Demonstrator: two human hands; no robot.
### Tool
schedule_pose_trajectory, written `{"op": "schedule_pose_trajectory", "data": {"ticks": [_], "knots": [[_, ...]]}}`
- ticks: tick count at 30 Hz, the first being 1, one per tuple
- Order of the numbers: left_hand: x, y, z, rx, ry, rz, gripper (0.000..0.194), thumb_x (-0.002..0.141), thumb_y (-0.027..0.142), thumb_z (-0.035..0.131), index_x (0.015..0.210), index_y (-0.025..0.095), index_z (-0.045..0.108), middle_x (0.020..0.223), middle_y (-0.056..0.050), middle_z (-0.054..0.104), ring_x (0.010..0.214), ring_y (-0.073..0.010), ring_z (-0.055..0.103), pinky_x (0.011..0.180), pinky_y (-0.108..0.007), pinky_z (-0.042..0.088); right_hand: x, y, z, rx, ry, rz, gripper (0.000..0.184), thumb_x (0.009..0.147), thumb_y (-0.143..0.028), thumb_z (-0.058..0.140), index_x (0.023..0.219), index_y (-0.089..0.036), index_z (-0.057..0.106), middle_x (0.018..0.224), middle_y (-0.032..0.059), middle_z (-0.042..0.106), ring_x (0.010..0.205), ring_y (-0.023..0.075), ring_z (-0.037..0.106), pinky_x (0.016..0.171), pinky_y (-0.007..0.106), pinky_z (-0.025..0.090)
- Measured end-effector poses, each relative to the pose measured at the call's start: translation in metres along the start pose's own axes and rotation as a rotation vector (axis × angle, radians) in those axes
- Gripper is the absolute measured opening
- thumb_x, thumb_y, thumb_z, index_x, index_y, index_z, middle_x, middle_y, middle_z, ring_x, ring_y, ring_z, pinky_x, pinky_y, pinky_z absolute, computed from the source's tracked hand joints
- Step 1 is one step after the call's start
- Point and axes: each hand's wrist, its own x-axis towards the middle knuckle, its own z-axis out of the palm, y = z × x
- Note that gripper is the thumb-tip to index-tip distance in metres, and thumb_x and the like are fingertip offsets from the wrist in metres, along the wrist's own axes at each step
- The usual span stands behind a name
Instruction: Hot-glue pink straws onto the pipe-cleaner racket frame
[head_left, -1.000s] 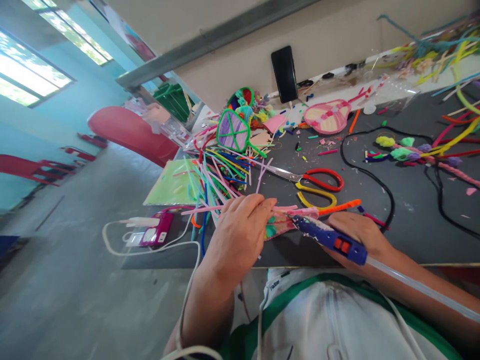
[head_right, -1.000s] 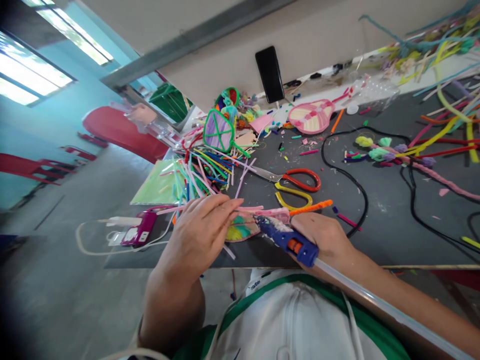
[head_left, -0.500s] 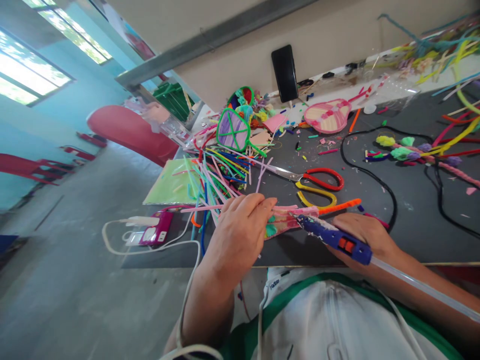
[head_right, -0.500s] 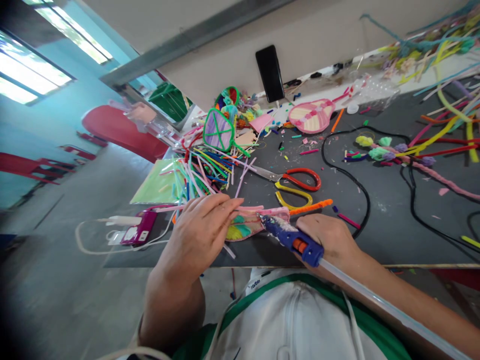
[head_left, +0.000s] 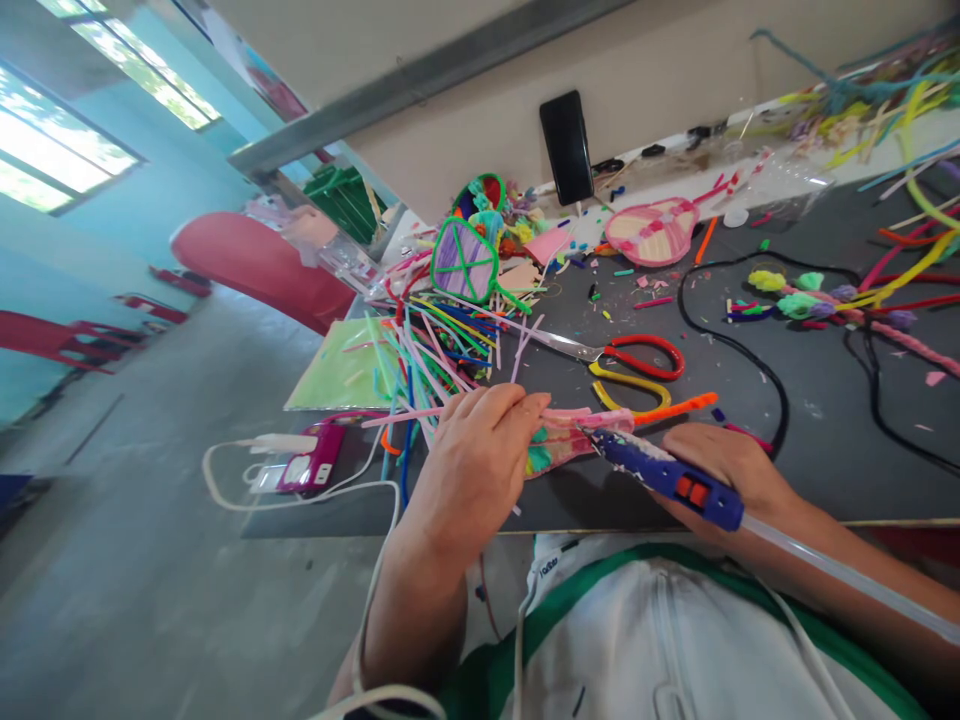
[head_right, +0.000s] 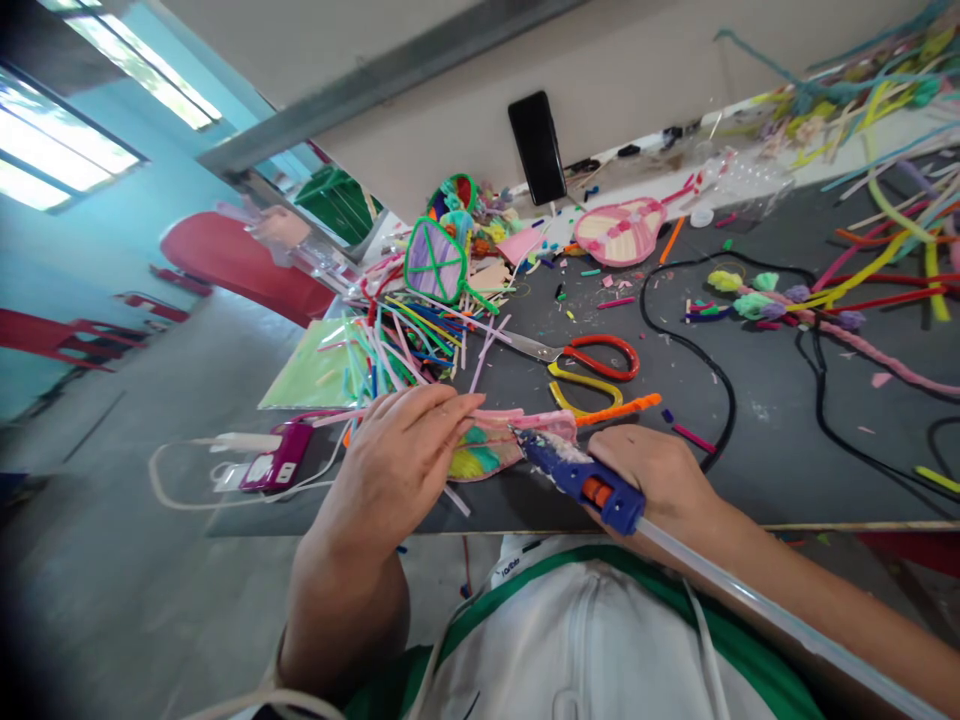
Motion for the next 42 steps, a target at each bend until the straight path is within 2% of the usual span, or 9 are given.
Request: {"op": "schedule_pose_trajectory", "data": {"ticks": [8, 19, 29, 36, 42], "knots": [[-0.002, -0.002, 0.001, 0.003, 0.001, 0.007, 0.031, 0.095, 0.016, 0.045, 0.121, 0.017, 0.063, 0.107, -0.009, 0.064, 0.096, -0.0223, 0.059, 0.086, -0.038, 0.046, 0.001, 0.0, 0.002, -0.006, -0.014, 0.006, 0.004, 0.081, -0.022, 0.06, 0.082, -0.022, 0.056, 0.078, 0.0039, 0.066, 0.071, 0.0194, 0.062, 0.066, 0.03, 0.046], [-0.002, -0.002, 0.002, -0.01, 0.0, 0.014, 0.031, 0.095, 0.015, 0.046, 0.122, 0.017, 0.062, 0.109, -0.009, 0.063, 0.096, -0.0226, 0.059, 0.085, -0.038, 0.046, -0.004, 0.007, 0.003, -0.012, 0.01, 0.0, 0.007, 0.08, -0.022, 0.058, 0.075, -0.022, 0.053, 0.069, 0.0022, 0.061, 0.063, 0.0173, 0.059, 0.059, 0.028, 0.042], [-0.002, -0.002, 0.002, -0.019, 0.005, 0.004, 0.031, 0.096, 0.016, 0.045, 0.121, 0.018, 0.063, 0.106, -0.008, 0.064, 0.095, -0.0219, 0.059, 0.085, -0.038, 0.046, -0.006, 0.006, 0.003, 0.003, 0.046, 0.005, 0.012, 0.077, -0.02, 0.061, 0.072, -0.022, 0.05, 0.07, 0.0025, 0.062, 0.062, 0.017, 0.058, 0.059, 0.028, 0.041], [-0.002, -0.001, 0.001, -0.003, 0.007, 0.014, 0.03, 0.096, 0.016, 0.046, 0.121, 0.017, 0.063, 0.107, -0.009, 0.063, 0.095, -0.022, 0.059, 0.085, -0.038, 0.046, 0.001, -0.002, 0.001, 0.043, -0.011, -0.016, 0.009, 0.079, -0.021, 0.062, 0.082, -0.023, 0.054, 0.078, 0.0033, 0.065, 0.071, 0.0185, 0.061, 0.064, 0.03, 0.046], [-0.003, -0.001, 0.001, 0.001, 0.008, 0.021, 0.03, 0.096, 0.015, 0.045, 0.12, 0.016, 0.063, 0.106, -0.009, 0.064, 0.094, -0.0221, 0.059, 0.084, -0.038, 0.046, 0.007, -0.001, 0.009, 0.036, 0.027, -0.07, 0.011, 0.076, -0.019, 0.063, 0.085, -0.022, 0.056, 0.079, 0.0035, 0.067, 0.071, 0.0184, 0.063, 0.064, 0.029, 0.047]]}}
